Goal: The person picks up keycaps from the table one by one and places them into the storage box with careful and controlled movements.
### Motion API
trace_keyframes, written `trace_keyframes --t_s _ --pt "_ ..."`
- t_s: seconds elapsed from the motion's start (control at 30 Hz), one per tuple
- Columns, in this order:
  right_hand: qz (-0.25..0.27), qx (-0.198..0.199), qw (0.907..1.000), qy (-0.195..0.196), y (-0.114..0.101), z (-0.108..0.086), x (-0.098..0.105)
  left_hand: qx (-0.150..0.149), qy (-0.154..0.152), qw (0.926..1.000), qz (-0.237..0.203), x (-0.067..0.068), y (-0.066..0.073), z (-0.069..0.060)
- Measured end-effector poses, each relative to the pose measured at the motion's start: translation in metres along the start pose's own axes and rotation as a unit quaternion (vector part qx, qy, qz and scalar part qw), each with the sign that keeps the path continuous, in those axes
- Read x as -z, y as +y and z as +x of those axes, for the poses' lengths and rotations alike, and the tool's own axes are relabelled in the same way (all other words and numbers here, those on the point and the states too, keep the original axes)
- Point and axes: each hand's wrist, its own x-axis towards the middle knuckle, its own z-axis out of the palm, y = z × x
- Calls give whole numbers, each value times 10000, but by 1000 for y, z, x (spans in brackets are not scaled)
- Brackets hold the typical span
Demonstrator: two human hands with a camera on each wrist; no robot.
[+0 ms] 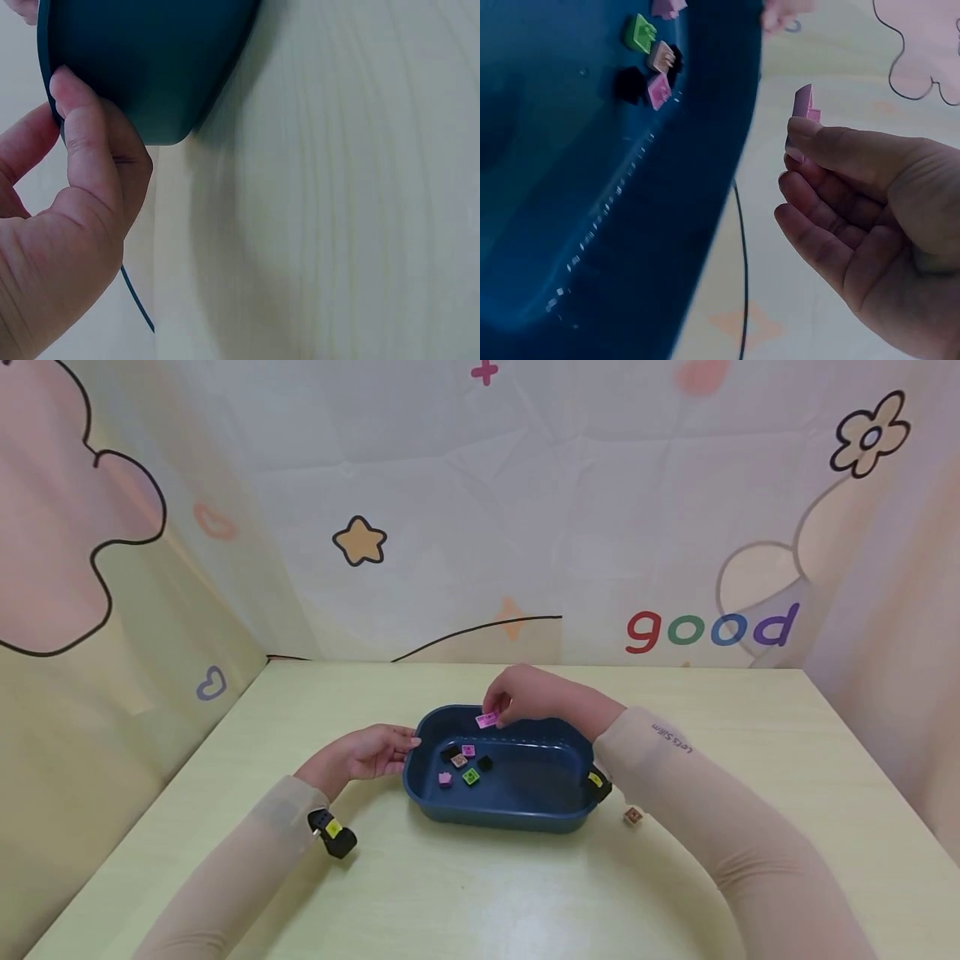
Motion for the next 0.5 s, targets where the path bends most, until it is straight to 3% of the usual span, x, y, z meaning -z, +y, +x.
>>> trace_keyframes --t_s 0.5 --pt "-18 232 9985 -501 5 28 -28 -16 86 9999 107 0 0 1"
